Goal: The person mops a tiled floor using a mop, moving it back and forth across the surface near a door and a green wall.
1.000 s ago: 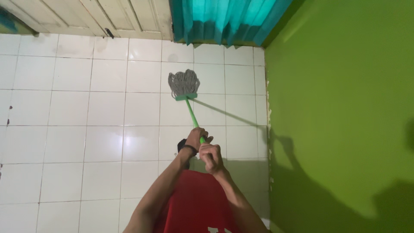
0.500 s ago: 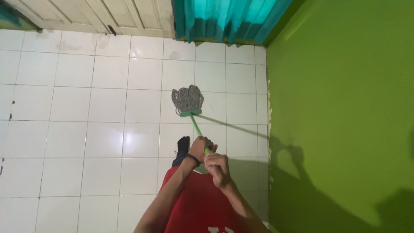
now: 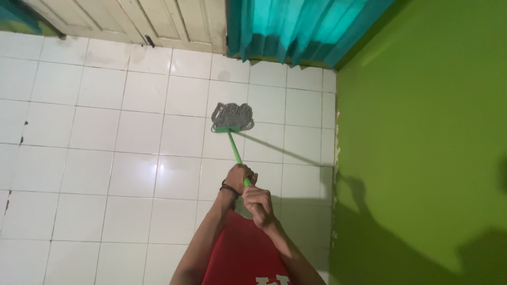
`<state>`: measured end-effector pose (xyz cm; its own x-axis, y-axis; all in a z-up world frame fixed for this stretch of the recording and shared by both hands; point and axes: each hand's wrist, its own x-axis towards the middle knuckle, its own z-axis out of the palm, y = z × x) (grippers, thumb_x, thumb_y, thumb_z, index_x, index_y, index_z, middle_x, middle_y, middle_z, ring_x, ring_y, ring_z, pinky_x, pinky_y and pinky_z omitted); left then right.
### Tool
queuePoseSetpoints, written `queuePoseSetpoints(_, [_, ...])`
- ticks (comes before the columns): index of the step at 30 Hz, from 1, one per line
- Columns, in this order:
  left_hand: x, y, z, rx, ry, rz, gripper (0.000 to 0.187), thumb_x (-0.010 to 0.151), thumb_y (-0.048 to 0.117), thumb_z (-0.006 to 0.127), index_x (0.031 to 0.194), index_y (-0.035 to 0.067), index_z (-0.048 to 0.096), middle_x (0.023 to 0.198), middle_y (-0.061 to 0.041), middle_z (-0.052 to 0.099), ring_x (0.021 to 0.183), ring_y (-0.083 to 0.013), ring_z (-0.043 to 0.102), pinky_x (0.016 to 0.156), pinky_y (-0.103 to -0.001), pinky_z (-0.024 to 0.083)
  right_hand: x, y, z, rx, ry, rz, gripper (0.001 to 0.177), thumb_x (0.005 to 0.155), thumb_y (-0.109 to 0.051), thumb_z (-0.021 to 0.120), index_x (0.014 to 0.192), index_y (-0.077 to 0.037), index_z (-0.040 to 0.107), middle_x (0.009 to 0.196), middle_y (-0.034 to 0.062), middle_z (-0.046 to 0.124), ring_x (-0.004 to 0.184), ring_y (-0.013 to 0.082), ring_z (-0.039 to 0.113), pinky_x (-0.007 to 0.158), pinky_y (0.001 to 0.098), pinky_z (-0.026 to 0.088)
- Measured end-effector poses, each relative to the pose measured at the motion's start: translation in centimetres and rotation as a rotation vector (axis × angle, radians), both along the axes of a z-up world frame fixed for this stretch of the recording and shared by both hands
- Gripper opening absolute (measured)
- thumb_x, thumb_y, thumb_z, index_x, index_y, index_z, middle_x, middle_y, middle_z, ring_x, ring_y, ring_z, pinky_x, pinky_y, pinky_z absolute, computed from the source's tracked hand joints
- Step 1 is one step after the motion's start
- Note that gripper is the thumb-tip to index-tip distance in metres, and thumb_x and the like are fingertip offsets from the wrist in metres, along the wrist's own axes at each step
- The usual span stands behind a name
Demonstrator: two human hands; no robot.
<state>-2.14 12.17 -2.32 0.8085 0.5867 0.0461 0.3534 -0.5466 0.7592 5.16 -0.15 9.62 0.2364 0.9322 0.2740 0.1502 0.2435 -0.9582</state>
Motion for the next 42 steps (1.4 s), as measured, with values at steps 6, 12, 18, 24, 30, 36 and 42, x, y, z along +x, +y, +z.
queuePoseSetpoints(6, [0.5, 4.4, -1.2, 0.043, -0.004, 0.000, 0.028, 0.083, 0.023, 0.067, 0.062, 0.004, 0.069, 0.070, -0.014, 0.070, 0.074, -0.0376, 0.065, 0.078, -0.047, 0.054, 0.3, 4.2, -1.7, 0.043, 0.043, -0.003, 0.022, 0.069, -0.015, 0.047, 0.054, -0.001, 0.039, 0.055, 0.0084, 0.044, 0.060, 0.0211, 0.043, 0.059, 0.0357, 0.038])
queuePoseSetpoints(12, [0.9, 7.7, -3.6, 0.017, -0.013, -0.029, 0.026, 0.080, 0.024, 0.072, 0.065, 0.004, 0.067, 0.073, -0.017, 0.069, 0.079, -0.0386, 0.064, 0.077, -0.047, 0.054, 0.8, 6.7, -3.0, -0.025, 0.024, -0.042, 0.024, 0.071, -0.014, 0.045, 0.053, 0.000, 0.040, 0.055, 0.0087, 0.047, 0.057, 0.0202, 0.044, 0.057, 0.0343, 0.038])
queuePoseSetpoints(18, [1.7, 6.1, -5.0, 0.014, -0.085, -0.071, 0.031, 0.078, 0.026, 0.078, 0.063, 0.003, 0.065, 0.069, -0.017, 0.067, 0.075, -0.0399, 0.062, 0.075, -0.049, 0.051, 1.1, 4.7, -3.7, -0.043, 0.055, -0.095, 0.025, 0.074, -0.013, 0.046, 0.054, 0.001, 0.040, 0.055, 0.0090, 0.043, 0.058, 0.0195, 0.041, 0.056, 0.0331, 0.033])
queuePoseSetpoints(24, [2.7, 1.4, -2.8, -0.055, -0.055, -0.023, 0.035, 0.081, 0.029, 0.076, 0.061, 0.004, 0.063, 0.068, -0.015, 0.066, 0.072, -0.0389, 0.060, 0.074, -0.049, 0.050, 1.4, 1.0, -3.9, -0.090, 0.110, -0.164, 0.032, 0.080, -0.017, 0.040, 0.051, -0.005, 0.037, 0.053, 0.0031, 0.040, 0.050, 0.0157, 0.033, 0.050, 0.0337, 0.029])
queuePoseSetpoints(30, [3.8, -4.7, 0.3, -0.149, -0.101, 0.037, 0.043, 0.083, 0.038, 0.074, 0.060, 0.004, 0.061, 0.065, -0.017, 0.065, 0.071, -0.0388, 0.059, 0.072, -0.050, 0.047, 2.6, -4.0, -1.6, -0.208, 0.147, -0.183, 0.041, 0.090, -0.023, 0.037, 0.051, -0.010, 0.035, 0.051, 0.0017, 0.035, 0.048, 0.0133, 0.028, 0.049, 0.0324, 0.024])
queuePoseSetpoints(36, [5.0, -9.4, 3.5, -0.255, -0.195, 0.021, 0.042, 0.086, 0.040, 0.070, 0.063, 0.005, 0.064, 0.068, -0.019, 0.066, 0.071, -0.0401, 0.062, 0.069, -0.048, 0.049, 4.3, -7.2, -0.7, -0.043, 0.126, -0.274, 0.036, 0.087, -0.020, 0.041, 0.053, -0.015, 0.032, 0.048, -0.0017, 0.032, 0.047, 0.0119, 0.024, 0.052, 0.0320, 0.028])
queuePoseSetpoints(42, [4.5, -9.1, 5.0, -0.323, -0.068, -0.091, 0.037, 0.085, 0.039, 0.066, 0.072, 0.006, 0.074, 0.069, -0.020, 0.069, 0.064, -0.0412, 0.068, 0.064, -0.047, 0.054, 3.5, -8.0, 0.5, -0.111, 0.136, -0.228, 0.034, 0.085, -0.020, 0.040, 0.052, -0.013, 0.035, 0.048, 0.0000, 0.033, 0.047, 0.0129, 0.025, 0.045, 0.0313, 0.025])
